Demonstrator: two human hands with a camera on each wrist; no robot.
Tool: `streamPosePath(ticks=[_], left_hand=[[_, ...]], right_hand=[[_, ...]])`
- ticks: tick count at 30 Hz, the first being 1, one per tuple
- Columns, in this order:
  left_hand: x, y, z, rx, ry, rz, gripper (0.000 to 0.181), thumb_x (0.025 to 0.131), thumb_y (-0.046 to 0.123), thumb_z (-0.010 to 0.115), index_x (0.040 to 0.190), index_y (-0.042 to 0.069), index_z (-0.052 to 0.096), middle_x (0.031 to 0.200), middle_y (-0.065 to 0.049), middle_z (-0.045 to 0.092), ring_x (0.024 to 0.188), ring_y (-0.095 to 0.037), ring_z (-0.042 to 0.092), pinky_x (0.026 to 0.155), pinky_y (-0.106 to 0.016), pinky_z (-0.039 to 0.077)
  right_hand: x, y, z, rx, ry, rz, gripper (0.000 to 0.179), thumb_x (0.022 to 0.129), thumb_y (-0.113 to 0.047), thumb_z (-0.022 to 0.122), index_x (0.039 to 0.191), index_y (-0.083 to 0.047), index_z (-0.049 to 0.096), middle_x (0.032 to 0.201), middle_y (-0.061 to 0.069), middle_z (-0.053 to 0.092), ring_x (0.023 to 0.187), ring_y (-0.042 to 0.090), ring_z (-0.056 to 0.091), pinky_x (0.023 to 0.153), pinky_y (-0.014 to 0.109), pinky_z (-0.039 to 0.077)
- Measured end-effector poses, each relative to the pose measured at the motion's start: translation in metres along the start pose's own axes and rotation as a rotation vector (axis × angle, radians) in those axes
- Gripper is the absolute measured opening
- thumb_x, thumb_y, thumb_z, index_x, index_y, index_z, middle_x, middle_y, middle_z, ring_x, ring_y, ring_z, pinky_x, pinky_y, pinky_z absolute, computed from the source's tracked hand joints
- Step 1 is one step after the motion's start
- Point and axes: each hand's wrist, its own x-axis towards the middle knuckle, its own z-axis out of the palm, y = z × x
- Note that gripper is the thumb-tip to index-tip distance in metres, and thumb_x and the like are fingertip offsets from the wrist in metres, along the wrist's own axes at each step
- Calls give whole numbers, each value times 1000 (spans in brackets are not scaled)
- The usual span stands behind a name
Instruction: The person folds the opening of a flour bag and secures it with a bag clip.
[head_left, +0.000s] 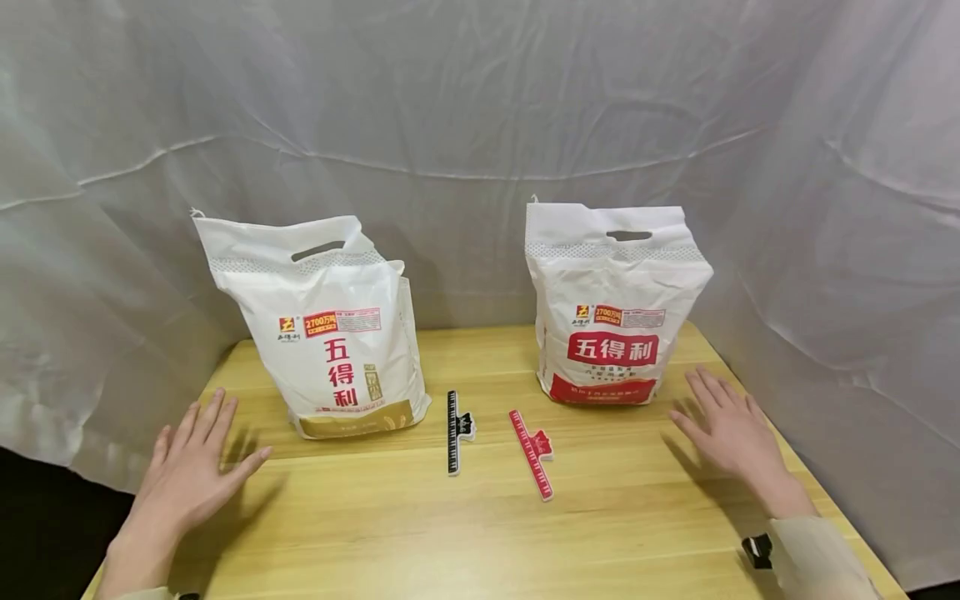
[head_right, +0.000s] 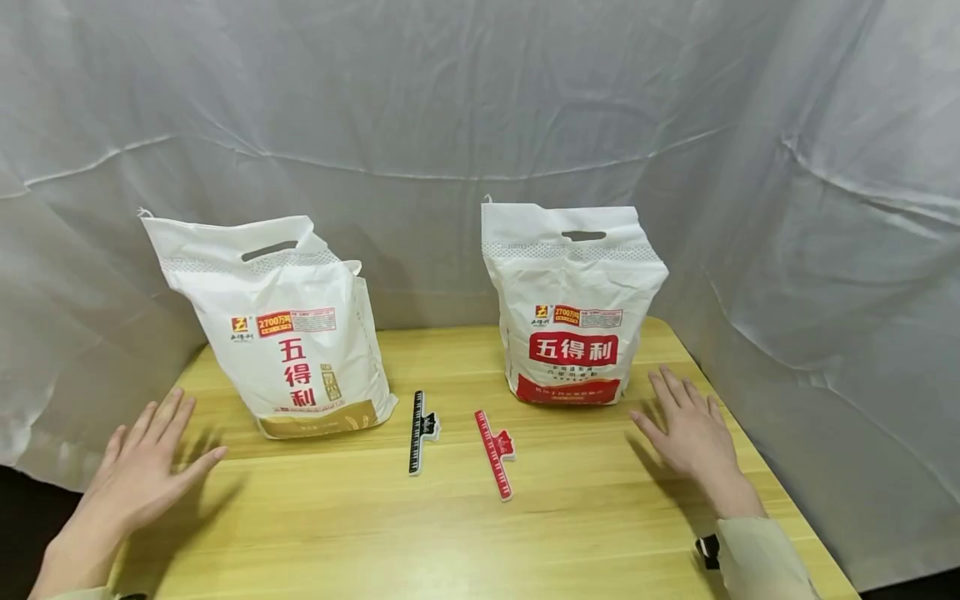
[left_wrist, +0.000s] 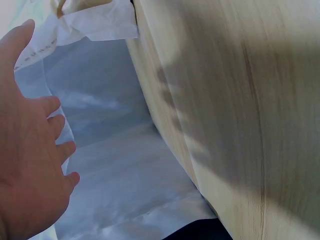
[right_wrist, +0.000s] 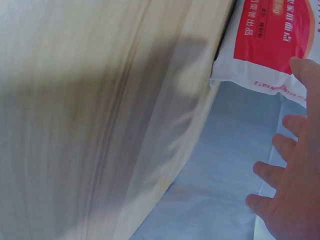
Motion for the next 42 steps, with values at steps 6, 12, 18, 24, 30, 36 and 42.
streamPosePath(ticks=[6, 12, 18, 24, 30, 36, 42], left_hand=[[-3, 4, -4, 9, 45, 13, 99, 101, 62, 54, 167, 8, 5, 174, -9, -9, 157, -43, -8, 118, -68, -11], [-6, 10, -11, 7, 144, 62, 95, 100, 55, 59, 167, 6, 12, 175, -10, -2, 158, -43, 4, 121, -63, -10], [-6, 18, -19, -37, 271, 124, 85, 99, 45, 65, 160, 0, 30, 173, -14, 14, 152, -47, 20, 124, -60, -1], [-4, 30, -29, -91, 429, 181, 74, 91, 39, 73, 147, -2, 49, 166, -14, 35, 137, -49, 42, 114, -67, 26], [4, 46, -35, -116, 630, 271, 76, 95, 65, 56, 132, -2, 63, 146, -17, 58, 118, -48, 57, 95, -64, 40], [19, 65, -43, -122, 791, 357, 66, 99, 58, 53, 121, -1, 71, 127, -17, 69, 108, -43, 64, 95, -54, 45], [35, 82, -53, -128, 798, 422, 55, 101, 46, 53, 122, -2, 71, 124, -20, 68, 107, -43, 64, 88, -60, 44]], right_hand=[[-3, -2, -3, 25, 68, -20, 82, 105, -53, 54, 164, -3, 25, 167, 25, 26, 144, 57, 30, 112, 76, 16], [-7, -8, -7, 63, 154, -51, 77, 106, -46, 55, 163, -3, 28, 165, 25, 29, 142, 56, 33, 115, 73, 18], [-10, -21, -11, 102, 273, -53, 72, 103, -40, 62, 161, -6, 35, 163, 22, 37, 142, 52, 38, 117, 65, 25], [-10, -38, -16, 160, 451, -84, 62, 99, -32, 68, 151, -5, 51, 153, 22, 50, 133, 50, 49, 111, 61, 36], [-5, -59, -23, 234, 638, -179, 55, 96, -34, 67, 139, 0, 60, 137, 24, 62, 124, 48, 56, 116, 41, 37], [8, -84, -28, 335, 751, -272, 55, 100, -42, 61, 128, 5, 65, 124, 25, 67, 110, 43, 61, 111, 14, 30], [24, -110, -32, 416, 797, -344, 48, 96, -29, 64, 126, 8, 64, 119, 24, 68, 104, 39, 62, 101, 12, 34]])
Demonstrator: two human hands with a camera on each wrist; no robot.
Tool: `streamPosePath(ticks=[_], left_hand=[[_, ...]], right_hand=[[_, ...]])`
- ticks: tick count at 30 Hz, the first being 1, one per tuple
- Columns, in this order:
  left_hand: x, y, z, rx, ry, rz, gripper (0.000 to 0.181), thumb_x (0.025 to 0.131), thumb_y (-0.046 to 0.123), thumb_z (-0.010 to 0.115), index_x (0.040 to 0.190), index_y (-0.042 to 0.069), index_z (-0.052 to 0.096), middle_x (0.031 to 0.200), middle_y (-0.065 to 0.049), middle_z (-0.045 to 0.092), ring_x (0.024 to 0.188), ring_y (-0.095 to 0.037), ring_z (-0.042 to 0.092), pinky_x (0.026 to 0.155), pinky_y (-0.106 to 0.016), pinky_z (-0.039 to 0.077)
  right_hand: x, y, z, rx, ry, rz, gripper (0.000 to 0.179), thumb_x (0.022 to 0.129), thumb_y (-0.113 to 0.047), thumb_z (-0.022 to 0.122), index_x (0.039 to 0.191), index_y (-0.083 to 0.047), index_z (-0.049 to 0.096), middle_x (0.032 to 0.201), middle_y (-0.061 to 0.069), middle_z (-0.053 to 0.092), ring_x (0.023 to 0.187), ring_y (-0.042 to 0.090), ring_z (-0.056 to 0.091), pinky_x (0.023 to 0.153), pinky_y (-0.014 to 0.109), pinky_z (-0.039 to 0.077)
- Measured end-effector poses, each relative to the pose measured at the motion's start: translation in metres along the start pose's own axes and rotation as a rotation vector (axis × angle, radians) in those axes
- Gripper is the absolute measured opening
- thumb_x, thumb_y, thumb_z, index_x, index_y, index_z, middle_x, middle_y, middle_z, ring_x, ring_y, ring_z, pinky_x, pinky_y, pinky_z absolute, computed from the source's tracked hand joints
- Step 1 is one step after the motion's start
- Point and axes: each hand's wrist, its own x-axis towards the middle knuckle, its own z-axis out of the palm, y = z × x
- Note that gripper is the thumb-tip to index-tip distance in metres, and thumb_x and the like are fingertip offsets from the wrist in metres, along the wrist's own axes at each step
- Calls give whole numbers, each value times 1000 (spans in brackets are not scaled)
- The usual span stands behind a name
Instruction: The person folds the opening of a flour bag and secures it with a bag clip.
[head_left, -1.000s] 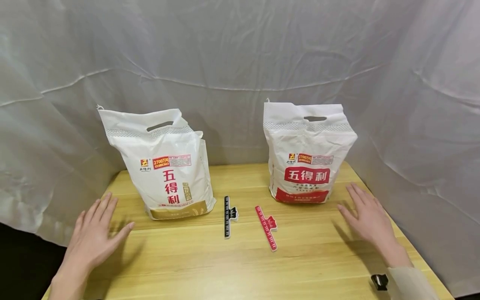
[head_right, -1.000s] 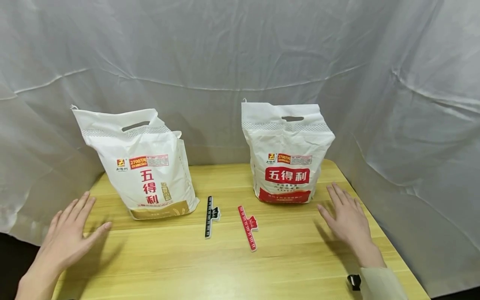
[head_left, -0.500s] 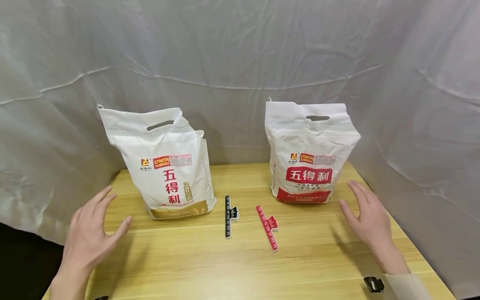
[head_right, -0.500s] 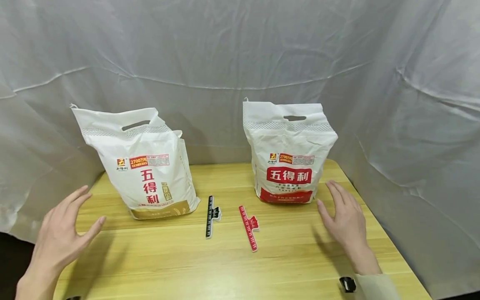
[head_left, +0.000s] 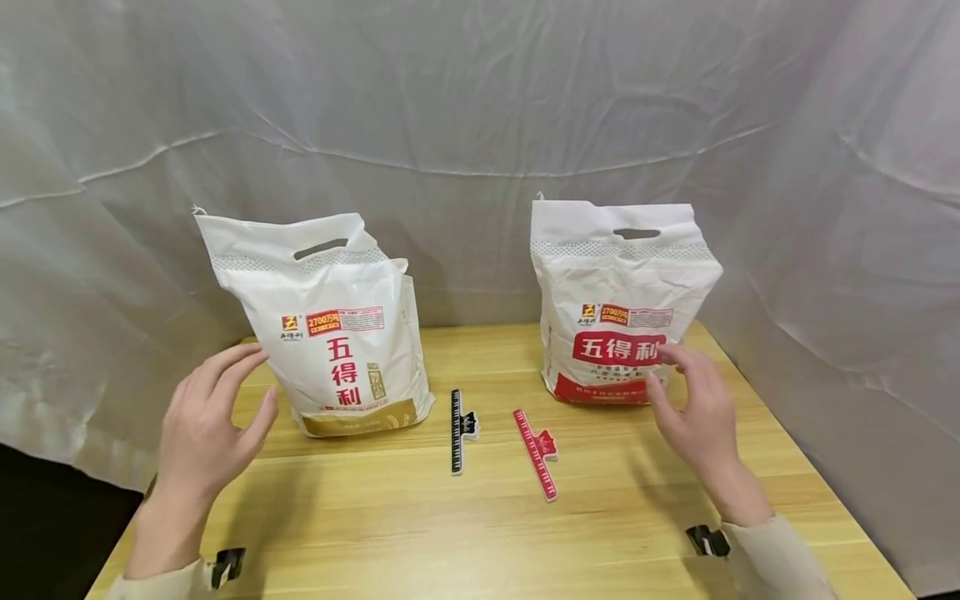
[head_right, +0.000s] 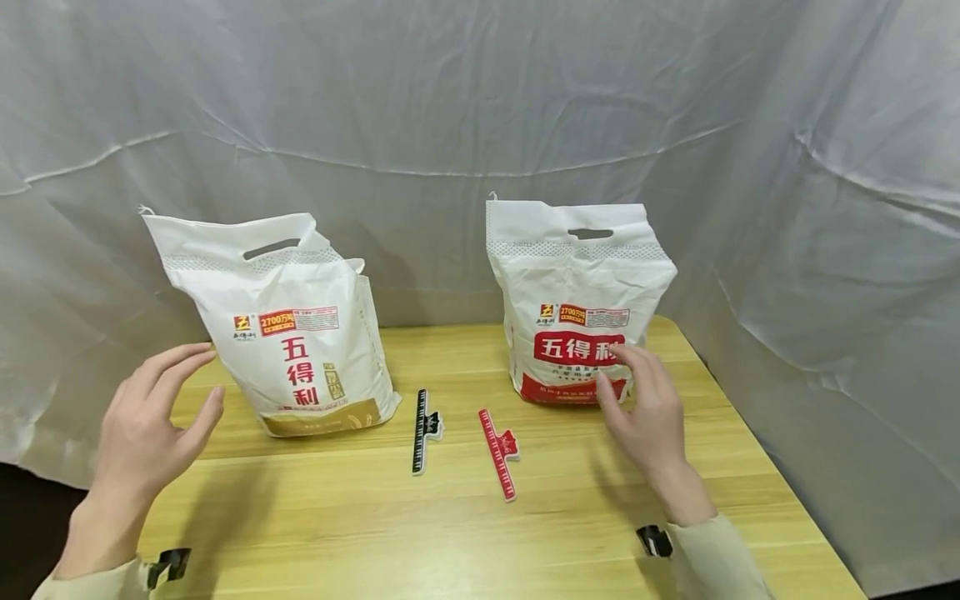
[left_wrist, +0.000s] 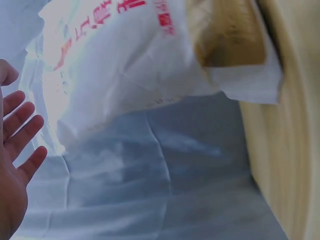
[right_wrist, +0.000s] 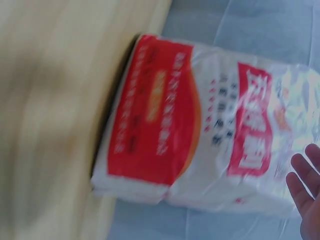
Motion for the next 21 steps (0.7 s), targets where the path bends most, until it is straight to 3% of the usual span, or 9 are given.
streamPosePath(ticks=[8, 21], left_hand=[[30, 7, 10, -48, 2, 58, 52, 101, 40, 53, 126, -2, 69, 126, -20, 67, 108, -43, 63, 89, -59, 45], [74, 14, 24, -104, 16, 135, 48, 95, 30, 56, 129, -2, 68, 133, -18, 67, 115, -41, 63, 94, -58, 46]], right_hand=[[24, -22, 21, 86, -8, -11, 42, 92, -14, 68, 127, 8, 62, 120, 22, 67, 107, 37, 61, 101, 16, 38], [56, -48, 55, 187, -45, -21, 40, 91, -9, 70, 128, 3, 62, 121, 17, 68, 109, 33, 64, 100, 27, 46]])
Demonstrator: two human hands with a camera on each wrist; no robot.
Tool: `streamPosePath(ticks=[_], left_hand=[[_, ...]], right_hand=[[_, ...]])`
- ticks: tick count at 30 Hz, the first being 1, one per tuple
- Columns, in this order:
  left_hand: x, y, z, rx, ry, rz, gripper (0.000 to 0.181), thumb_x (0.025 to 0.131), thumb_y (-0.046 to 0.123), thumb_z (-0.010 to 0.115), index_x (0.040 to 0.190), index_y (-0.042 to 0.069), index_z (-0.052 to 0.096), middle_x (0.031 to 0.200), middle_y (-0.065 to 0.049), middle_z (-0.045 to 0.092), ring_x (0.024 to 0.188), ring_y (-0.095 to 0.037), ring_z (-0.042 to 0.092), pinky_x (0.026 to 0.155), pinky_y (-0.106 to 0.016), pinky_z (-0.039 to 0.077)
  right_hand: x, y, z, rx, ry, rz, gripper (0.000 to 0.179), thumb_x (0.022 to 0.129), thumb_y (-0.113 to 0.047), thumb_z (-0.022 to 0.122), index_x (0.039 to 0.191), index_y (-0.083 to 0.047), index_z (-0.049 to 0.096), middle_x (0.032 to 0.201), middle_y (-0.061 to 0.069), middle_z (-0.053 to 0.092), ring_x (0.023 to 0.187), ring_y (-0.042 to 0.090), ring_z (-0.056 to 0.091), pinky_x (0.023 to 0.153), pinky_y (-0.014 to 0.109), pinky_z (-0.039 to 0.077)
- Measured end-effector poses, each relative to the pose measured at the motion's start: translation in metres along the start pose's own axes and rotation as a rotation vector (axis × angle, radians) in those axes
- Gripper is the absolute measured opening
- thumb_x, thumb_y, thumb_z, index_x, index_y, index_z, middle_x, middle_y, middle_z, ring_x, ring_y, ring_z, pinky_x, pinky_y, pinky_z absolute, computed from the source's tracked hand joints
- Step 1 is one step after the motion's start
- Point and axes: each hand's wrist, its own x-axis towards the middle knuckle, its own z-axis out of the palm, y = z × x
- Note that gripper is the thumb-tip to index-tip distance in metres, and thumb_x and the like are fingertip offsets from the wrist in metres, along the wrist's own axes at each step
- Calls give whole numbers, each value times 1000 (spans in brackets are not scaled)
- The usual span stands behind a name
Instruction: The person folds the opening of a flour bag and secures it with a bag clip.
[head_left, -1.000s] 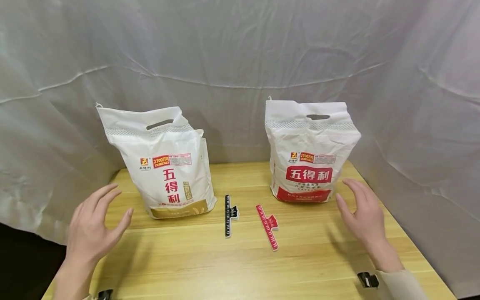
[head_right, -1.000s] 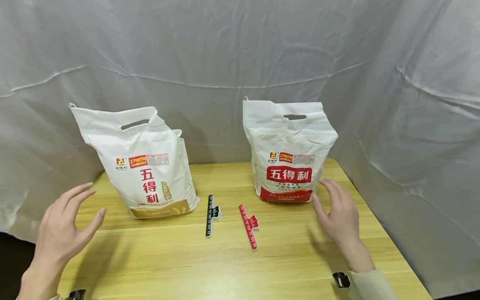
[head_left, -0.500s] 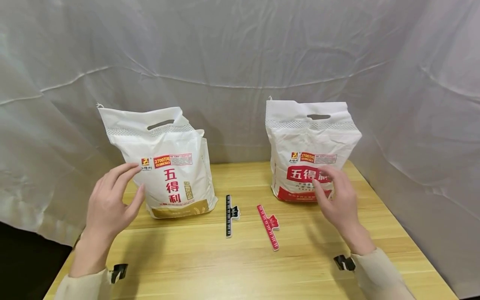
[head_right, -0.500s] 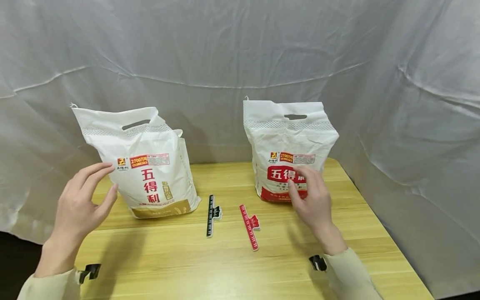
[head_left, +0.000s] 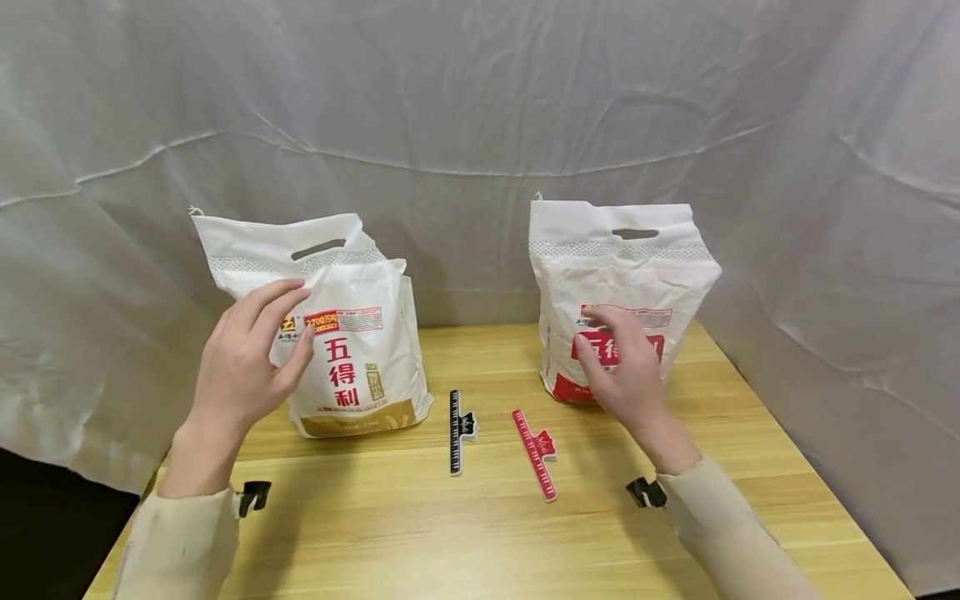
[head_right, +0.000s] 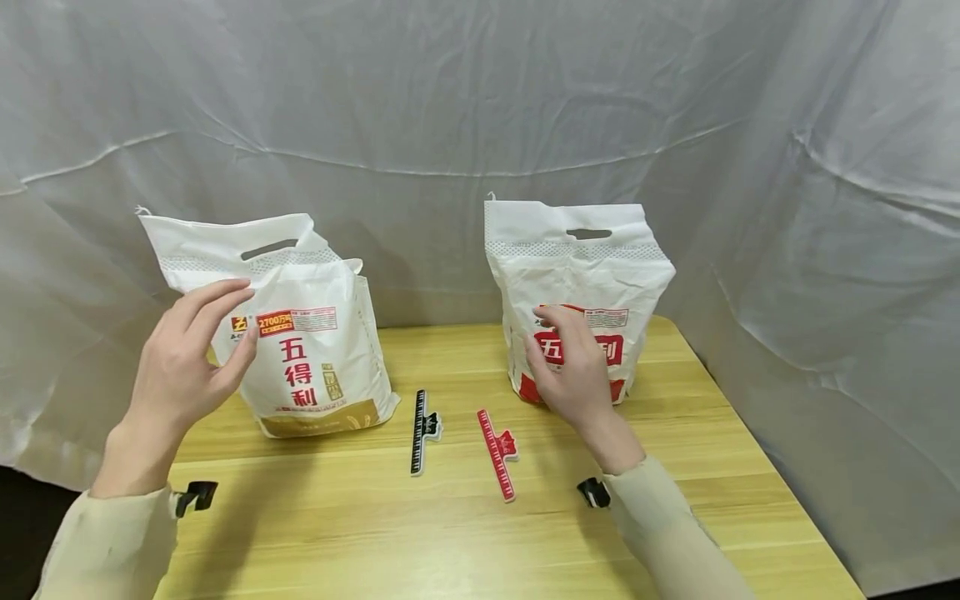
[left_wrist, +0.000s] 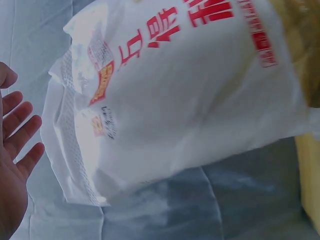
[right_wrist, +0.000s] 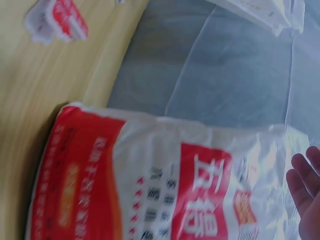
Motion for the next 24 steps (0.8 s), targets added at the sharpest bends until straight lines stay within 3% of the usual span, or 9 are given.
streamPosePath(ticks=[7, 16, 20, 24], left_hand=[[25, -6, 8, -22, -24, 58, 48, 96, 26, 57, 133, -2, 65, 138, -17, 64, 123, -39, 61, 99, -58, 45], [65, -19, 14, -115, -62, 99, 46, 91, 17, 67, 132, -2, 66, 141, -18, 63, 130, -40, 57, 115, -46, 39], [83, -25, 14, -110, -119, 118, 46, 90, 14, 69, 134, -1, 65, 143, -17, 61, 135, -40, 53, 116, -50, 37], [99, -31, 12, -65, -220, 139, 47, 92, 14, 68, 136, 0, 63, 146, -16, 59, 140, -38, 49, 116, -54, 36]], right_hand=[[17, -6, 24, 83, -18, -49, 38, 93, -7, 70, 127, 5, 62, 122, 18, 68, 105, 32, 66, 91, 40, 53], [44, -16, 62, 254, -56, -34, 36, 94, -3, 71, 128, 5, 63, 122, 18, 68, 107, 32, 67, 92, 42, 55], [54, -22, 76, 273, -82, -34, 35, 94, -3, 71, 127, 4, 63, 122, 18, 68, 105, 31, 67, 92, 42, 55], [63, -28, 90, 330, -129, 14, 35, 95, -2, 71, 128, 4, 62, 124, 18, 67, 107, 32, 67, 94, 42, 55]])
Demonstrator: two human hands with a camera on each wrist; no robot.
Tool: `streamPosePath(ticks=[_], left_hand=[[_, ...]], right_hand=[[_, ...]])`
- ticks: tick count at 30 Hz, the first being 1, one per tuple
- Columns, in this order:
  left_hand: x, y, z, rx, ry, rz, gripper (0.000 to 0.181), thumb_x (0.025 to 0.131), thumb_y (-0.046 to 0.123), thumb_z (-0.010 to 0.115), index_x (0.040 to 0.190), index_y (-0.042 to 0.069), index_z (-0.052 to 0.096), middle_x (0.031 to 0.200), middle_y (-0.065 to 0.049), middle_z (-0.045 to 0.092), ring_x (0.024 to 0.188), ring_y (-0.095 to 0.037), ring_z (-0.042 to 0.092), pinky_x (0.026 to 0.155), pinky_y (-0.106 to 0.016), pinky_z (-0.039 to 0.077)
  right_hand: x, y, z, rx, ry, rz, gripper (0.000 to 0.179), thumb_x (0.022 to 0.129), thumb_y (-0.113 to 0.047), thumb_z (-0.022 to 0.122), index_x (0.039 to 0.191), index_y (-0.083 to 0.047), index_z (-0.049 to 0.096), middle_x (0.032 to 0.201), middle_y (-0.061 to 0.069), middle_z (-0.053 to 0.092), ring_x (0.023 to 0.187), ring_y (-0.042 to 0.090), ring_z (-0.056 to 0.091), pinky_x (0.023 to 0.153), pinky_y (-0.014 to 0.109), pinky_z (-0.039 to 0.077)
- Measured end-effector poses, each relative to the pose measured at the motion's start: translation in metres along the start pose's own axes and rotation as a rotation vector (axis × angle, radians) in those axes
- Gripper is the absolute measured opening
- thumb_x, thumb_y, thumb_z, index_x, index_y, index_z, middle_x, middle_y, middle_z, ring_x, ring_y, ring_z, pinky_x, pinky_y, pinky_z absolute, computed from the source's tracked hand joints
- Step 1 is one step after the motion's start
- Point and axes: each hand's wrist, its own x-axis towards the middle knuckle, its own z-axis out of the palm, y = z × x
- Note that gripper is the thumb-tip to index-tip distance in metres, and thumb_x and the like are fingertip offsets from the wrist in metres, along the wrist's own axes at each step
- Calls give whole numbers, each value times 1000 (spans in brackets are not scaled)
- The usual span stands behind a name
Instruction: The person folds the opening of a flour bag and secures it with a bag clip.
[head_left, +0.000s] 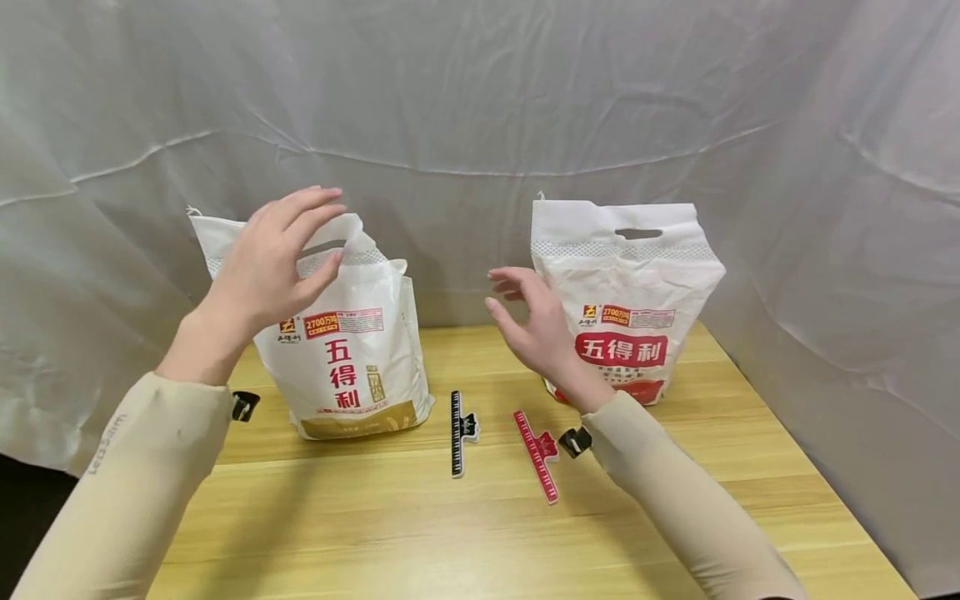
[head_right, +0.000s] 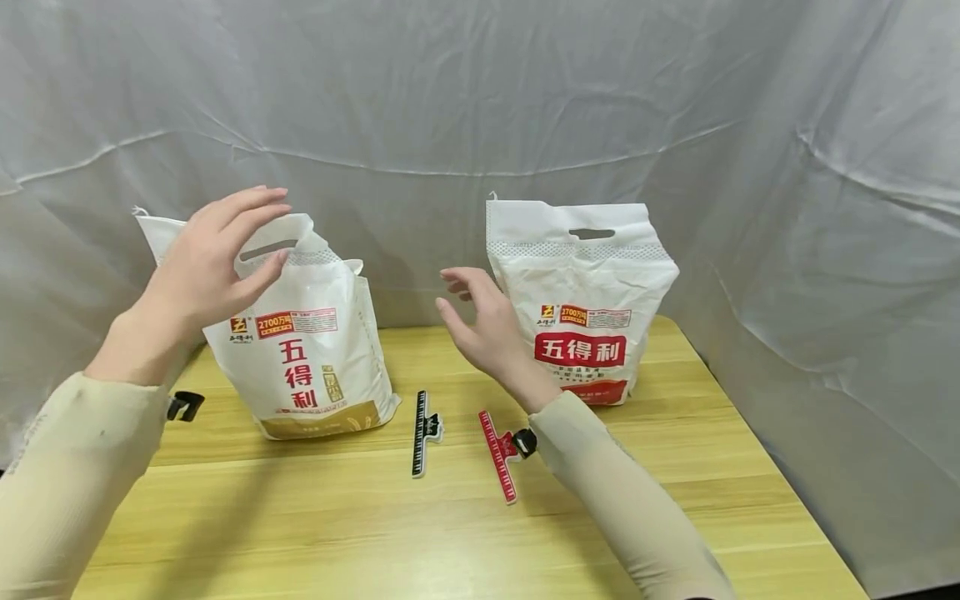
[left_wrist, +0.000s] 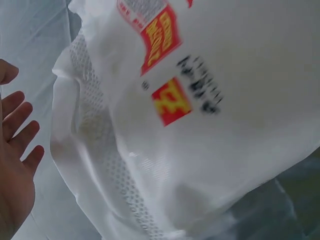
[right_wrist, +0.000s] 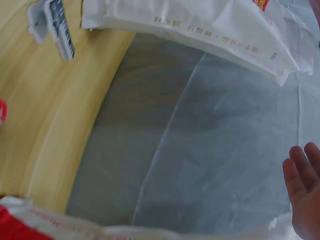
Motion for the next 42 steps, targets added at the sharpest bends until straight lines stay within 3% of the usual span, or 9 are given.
streamPosePath(ticks=[5, 10, 14, 18, 24, 29, 35, 42], left_hand=[[19, -7, -6, 1, -152, -35, 50, 93, 15, 71, 141, 3, 61, 149, -14, 57, 144, -35, 45, 118, -55, 32], [38, -13, -9, -34, -344, -131, 54, 94, 18, 74, 144, 5, 58, 150, -15, 55, 143, -38, 45, 117, -58, 32], [51, -16, -8, -64, -510, -226, 57, 95, 24, 75, 146, 7, 57, 152, -14, 53, 142, -38, 45, 116, -58, 33], [59, -17, -4, -95, -621, -317, 57, 94, 29, 77, 144, 9, 59, 150, -15, 54, 139, -38, 47, 113, -59, 36], [63, -21, -1, -128, -672, -424, 60, 91, 30, 81, 143, 9, 59, 142, -19, 59, 127, -36, 55, 106, -57, 43], [62, -23, 4, -152, -683, -462, 65, 89, 29, 84, 144, 10, 57, 140, -20, 59, 121, -36, 56, 100, -55, 47], [58, -24, 8, -147, -677, -482, 58, 86, 31, 87, 136, 12, 63, 132, -18, 63, 110, -34, 59, 91, -51, 50], [55, -25, 9, -126, -665, -479, 53, 86, 31, 87, 131, 13, 65, 126, -17, 65, 103, -33, 60, 85, -48, 51]], right_hand=[[13, -2, 19, 167, -37, 173, 34, 99, -4, 68, 131, 2, 61, 125, 17, 68, 111, 35, 67, 97, 42, 55], [24, -2, 37, 321, -51, 339, 34, 100, -8, 69, 133, -1, 61, 126, 17, 69, 116, 29, 67, 100, 45, 52], [30, 1, 51, 394, -66, 426, 37, 99, -8, 71, 134, 0, 61, 130, 22, 67, 120, 30, 65, 104, 49, 49], [36, 3, 65, 460, -99, 479, 43, 97, -6, 73, 137, 2, 59, 133, 22, 66, 124, 36, 62, 106, 47, 48], [44, 3, 84, 494, -172, 523, 51, 96, -9, 76, 142, 0, 57, 139, 16, 65, 126, 33, 63, 105, 35, 50], [46, 1, 94, 497, -177, 577, 50, 96, -10, 76, 142, -2, 59, 135, 16, 68, 119, 28, 66, 97, 30, 52], [45, 0, 101, 522, -122, 625, 40, 95, -8, 77, 133, -2, 66, 121, 17, 74, 108, 22, 71, 91, 26, 54], [43, 2, 106, 429, -21, 611, 24, 92, -9, 80, 114, -2, 76, 101, 13, 79, 90, 10, 72, 80, 21, 54]])
